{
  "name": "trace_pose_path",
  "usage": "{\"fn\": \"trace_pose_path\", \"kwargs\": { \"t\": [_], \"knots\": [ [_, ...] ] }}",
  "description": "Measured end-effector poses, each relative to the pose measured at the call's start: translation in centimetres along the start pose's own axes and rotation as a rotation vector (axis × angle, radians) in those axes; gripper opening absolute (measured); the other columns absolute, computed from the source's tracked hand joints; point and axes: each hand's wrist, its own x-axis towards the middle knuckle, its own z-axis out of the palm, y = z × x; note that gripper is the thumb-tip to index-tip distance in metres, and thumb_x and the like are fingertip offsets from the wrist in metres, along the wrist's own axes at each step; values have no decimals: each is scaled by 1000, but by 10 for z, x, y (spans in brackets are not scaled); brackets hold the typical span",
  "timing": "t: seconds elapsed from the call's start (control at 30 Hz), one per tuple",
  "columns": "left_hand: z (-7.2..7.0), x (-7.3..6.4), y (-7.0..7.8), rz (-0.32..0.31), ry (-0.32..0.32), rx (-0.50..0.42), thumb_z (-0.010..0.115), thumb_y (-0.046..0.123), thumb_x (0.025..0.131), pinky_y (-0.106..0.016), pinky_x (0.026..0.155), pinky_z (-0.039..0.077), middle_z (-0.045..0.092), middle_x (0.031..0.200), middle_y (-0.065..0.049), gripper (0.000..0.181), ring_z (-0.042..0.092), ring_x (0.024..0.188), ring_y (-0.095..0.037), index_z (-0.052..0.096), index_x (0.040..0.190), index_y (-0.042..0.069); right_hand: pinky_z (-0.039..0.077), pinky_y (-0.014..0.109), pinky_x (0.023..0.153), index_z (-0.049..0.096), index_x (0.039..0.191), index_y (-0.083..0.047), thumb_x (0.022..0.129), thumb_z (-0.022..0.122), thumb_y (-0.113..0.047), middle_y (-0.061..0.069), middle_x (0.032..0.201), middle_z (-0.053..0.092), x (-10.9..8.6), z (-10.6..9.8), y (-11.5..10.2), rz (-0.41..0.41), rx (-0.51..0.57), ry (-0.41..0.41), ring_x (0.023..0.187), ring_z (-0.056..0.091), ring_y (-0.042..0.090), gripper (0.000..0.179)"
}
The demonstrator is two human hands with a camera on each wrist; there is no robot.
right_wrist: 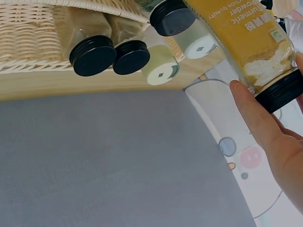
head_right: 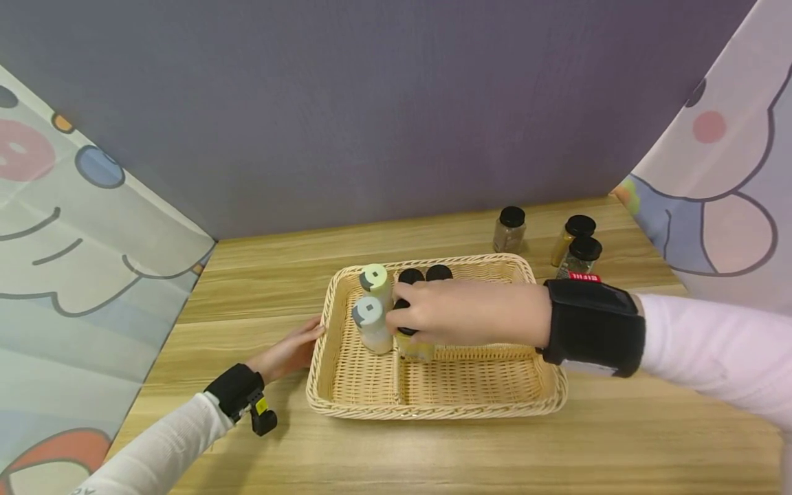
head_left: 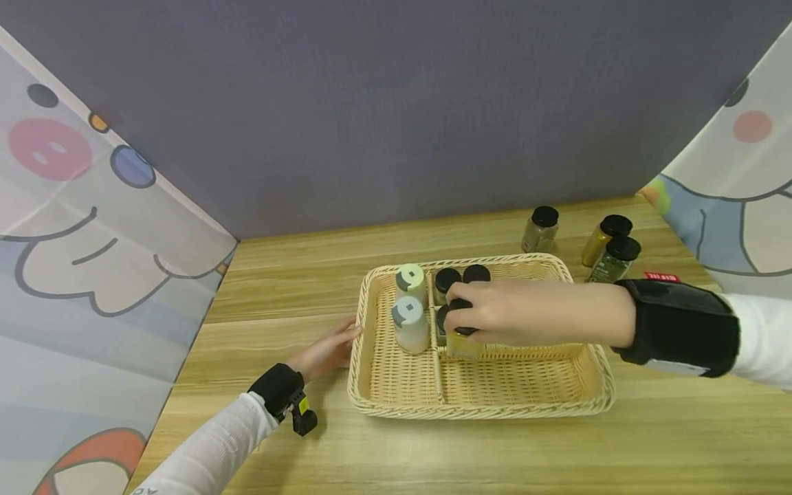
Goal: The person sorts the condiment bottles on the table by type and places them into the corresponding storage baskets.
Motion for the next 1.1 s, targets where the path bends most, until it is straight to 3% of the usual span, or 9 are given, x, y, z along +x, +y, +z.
{"fn": "trace_pose_path", "kwargs": {
  "t": [0.27,0.47,0.6,1.1],
  "knots": [
    [0,0,0,-6,2,5,34,28,96,-60,93,34,24,141,-22,46,28,124,-34,15,137,16,51,17,61,53,100,-13,79,64,-17,14,105,52,-1,2,-8,-32,2,10,73,57,14,25],
    [0,0,0,1,-5,14,32,27,96,-59,93,35,25,141,-21,45,28,124,-34,16,137,16,47,10,58,53,99,-12,79,64,-18,12,104,53,-2,9,-13,-55,11,3,68,54,9,24],
    [0,0,0,6,-9,9,32,27,96,-59,93,34,25,141,-22,45,29,123,-34,16,137,16,43,6,55,53,95,-12,77,65,-19,8,99,52,-2,15,-16,-92,-39,22,65,50,4,22],
    [-1,0,-1,8,-19,3,31,26,97,-59,94,33,24,141,-22,45,26,125,-33,15,137,16,43,6,58,55,97,-12,75,67,-10,10,100,53,-5,42,-20,-129,-42,33,70,51,7,25]
  ]
}}
